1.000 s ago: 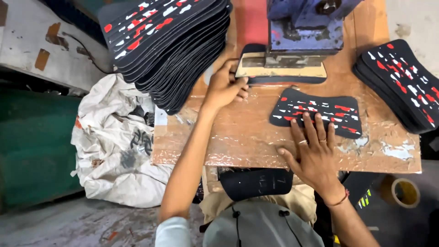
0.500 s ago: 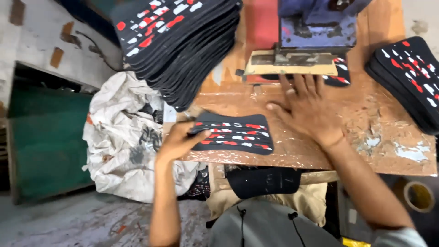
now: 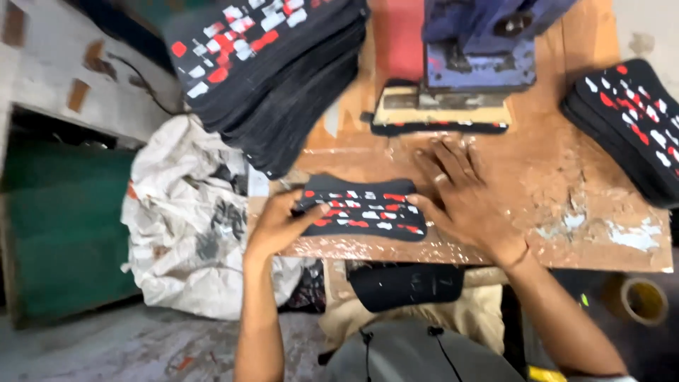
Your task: Applying designs to fabric pieces using a manual press machine in a production environment.
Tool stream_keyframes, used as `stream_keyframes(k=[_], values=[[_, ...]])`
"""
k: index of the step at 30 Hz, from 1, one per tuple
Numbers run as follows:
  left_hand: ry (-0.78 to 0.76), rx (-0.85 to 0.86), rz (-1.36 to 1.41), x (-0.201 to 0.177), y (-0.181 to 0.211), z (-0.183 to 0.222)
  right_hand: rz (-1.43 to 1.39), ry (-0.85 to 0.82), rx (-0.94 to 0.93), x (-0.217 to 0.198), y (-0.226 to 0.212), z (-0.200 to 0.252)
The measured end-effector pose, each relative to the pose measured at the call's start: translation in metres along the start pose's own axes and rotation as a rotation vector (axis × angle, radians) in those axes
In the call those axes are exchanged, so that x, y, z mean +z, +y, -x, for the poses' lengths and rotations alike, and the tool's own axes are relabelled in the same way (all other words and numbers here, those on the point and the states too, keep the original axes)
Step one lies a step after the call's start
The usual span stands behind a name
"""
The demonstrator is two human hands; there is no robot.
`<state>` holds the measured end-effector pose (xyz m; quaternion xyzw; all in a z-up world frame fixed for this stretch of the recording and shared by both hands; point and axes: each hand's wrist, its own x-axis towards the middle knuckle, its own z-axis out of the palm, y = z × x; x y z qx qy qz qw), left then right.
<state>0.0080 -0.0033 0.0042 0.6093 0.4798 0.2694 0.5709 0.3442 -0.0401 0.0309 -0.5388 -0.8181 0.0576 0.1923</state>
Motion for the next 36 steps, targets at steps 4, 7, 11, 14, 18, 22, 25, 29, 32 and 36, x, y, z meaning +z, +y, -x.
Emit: stream_keyframes(k=[4, 7, 11, 14, 18, 22, 25, 29, 32, 36], values=[[-0.029, -0.050, 0.062, 0.005, 0.003, 0.003, -0.015, 0.001, 0.060, -0.005, -0.012, 0.048], [-0.009, -0.042, 0.093, 0.006, -0.001, 0.002, -0.011, 0.044, 0.102, -0.008, -0.017, 0.061], [0.045, -0.051, 0.010, 0.006, 0.005, 0.004, -0.019, 0.072, 0.158, -0.008, -0.022, 0.060], [0.138, 0.001, -0.036, 0.018, 0.006, 0.017, -0.025, 0.077, 0.154, -0.011, -0.022, 0.062], [0.545, 0.386, -0.249, 0.005, 0.049, 0.027, -0.026, 0.098, 0.160, -0.009, -0.025, 0.061], [0.854, 0.456, -0.153, -0.067, 0.138, -0.015, 0.006, 0.099, 0.143, -0.006, -0.023, 0.061], [0.660, 0.793, -0.184, -0.102, 0.129, -0.053, 0.009, 0.087, 0.158, -0.013, -0.024, 0.070], [0.900, 0.789, -0.429, -0.051, 0.147, -0.018, 0.000, 0.155, 0.261, -0.051, 0.031, 0.088], [0.897, 0.665, -0.245, 0.001, 0.110, 0.001, 0.068, 0.282, 0.491, -0.091, 0.093, 0.095], [0.476, 0.262, -0.277, 0.054, 0.060, -0.014, 0.285, 0.384, 0.425, -0.106, 0.112, 0.069]])
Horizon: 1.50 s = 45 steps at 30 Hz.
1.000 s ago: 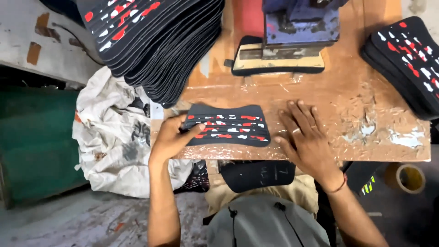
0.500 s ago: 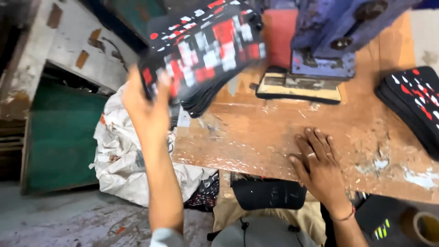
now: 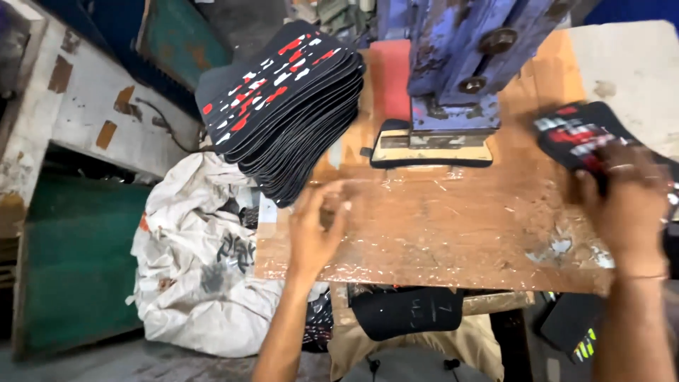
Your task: Applying designs to fabric pieces using a manual press machine in a production environment.
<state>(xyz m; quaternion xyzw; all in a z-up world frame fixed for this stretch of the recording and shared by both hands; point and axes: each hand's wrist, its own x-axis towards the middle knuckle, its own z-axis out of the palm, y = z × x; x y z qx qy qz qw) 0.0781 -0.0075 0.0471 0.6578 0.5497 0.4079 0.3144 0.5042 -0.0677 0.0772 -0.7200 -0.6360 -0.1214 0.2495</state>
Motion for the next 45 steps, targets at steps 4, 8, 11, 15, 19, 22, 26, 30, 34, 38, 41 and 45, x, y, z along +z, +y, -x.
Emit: stream_keyframes(k=[4, 8, 11, 15, 19, 22, 26, 30, 34, 38, 41, 45], values=[[-0.018, 0.110, 0.108, 0.022, -0.021, 0.007, 0.058, -0.187, 0.004, 0.017, -0.039, 0.036], [0.023, 0.006, 0.127, 0.027, -0.029, 0.009, -0.233, -0.214, -0.168, 0.027, -0.095, 0.056], [0.025, 0.036, 0.108, 0.029, -0.034, 0.008, -0.251, -0.188, -0.189, 0.039, -0.104, 0.056], [-0.013, -0.011, 0.170, 0.028, -0.037, 0.011, -0.270, -0.195, -0.140, 0.051, -0.102, 0.059], [0.023, -0.042, 0.136, 0.032, -0.029, -0.011, -0.273, -0.212, -0.159, 0.050, -0.101, 0.061], [-0.103, -0.024, -0.005, 0.043, -0.026, -0.049, -0.273, -0.214, -0.161, 0.052, -0.100, 0.060], [-0.292, -0.096, 0.146, 0.070, -0.031, -0.081, -0.267, -0.215, -0.161, 0.052, -0.100, 0.061], [-0.385, -0.221, 0.504, 0.098, -0.055, -0.101, -0.246, -0.232, -0.158, 0.049, -0.103, 0.062], [-0.294, -0.355, 0.479, 0.107, -0.045, -0.088, -0.217, -0.236, -0.207, 0.038, -0.129, 0.085], [-0.412, -0.345, 0.392, 0.034, -0.055, -0.028, -0.105, -0.259, -0.269, 0.044, -0.118, 0.110], [-0.496, -0.519, 0.264, -0.051, -0.072, 0.008, -0.073, -0.267, -0.241, 0.058, -0.107, 0.087], [-0.508, -0.290, 0.163, -0.075, -0.080, 0.021, -0.061, -0.302, -0.277, 0.078, -0.121, 0.016]])
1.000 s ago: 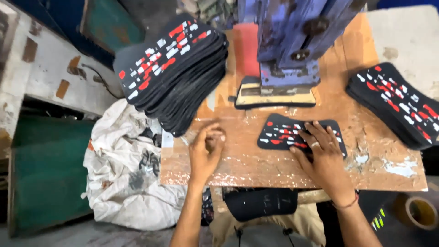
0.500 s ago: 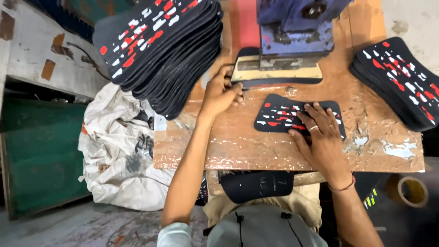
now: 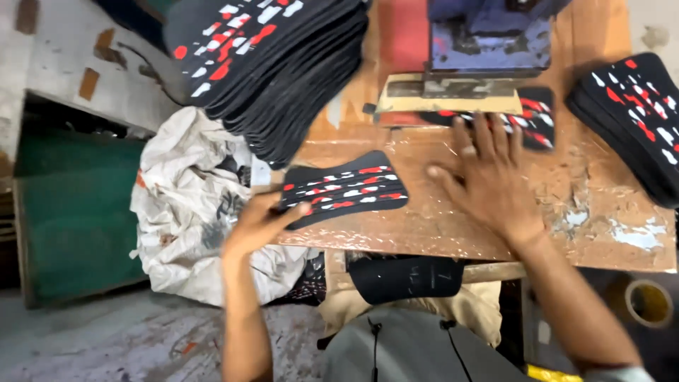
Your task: Applying designs to fabric pieces using a manual press machine in a production environment.
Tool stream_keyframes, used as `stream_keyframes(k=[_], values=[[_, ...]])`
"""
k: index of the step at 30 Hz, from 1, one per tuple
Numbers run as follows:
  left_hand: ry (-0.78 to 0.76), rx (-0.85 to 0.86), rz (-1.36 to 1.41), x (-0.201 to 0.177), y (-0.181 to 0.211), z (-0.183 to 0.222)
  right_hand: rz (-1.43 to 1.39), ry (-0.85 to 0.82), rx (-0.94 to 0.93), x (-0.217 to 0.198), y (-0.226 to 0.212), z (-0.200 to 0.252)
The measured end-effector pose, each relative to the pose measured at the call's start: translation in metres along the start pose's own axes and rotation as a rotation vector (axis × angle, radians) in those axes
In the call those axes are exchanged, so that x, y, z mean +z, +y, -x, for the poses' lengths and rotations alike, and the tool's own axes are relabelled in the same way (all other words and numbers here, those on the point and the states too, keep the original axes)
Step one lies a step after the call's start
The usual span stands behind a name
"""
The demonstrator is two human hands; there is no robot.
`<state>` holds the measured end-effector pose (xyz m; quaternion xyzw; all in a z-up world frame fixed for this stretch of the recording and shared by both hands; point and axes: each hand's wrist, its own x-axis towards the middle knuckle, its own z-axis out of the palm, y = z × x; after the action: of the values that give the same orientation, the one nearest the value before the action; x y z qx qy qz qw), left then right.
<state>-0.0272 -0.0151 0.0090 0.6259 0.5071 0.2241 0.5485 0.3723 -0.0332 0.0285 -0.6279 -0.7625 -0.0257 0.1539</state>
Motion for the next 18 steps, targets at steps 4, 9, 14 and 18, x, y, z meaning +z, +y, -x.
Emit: stream_keyframes(k=[4, 9, 14, 18], values=[[0.028, 0.025, 0.042, 0.018, -0.014, -0.023, 0.019, 0.007, -0.232, 0.008, -0.017, -0.035], [-0.001, -0.238, 0.175, 0.021, 0.010, -0.024, 0.033, -0.015, -0.142, 0.015, -0.044, -0.037], [0.054, 0.082, 0.033, 0.018, 0.008, -0.029, -0.064, -0.014, -0.177, 0.004, -0.024, -0.018], [0.049, 0.019, 0.140, 0.028, 0.001, -0.016, -0.262, -0.058, -0.138, -0.007, -0.011, 0.044]])
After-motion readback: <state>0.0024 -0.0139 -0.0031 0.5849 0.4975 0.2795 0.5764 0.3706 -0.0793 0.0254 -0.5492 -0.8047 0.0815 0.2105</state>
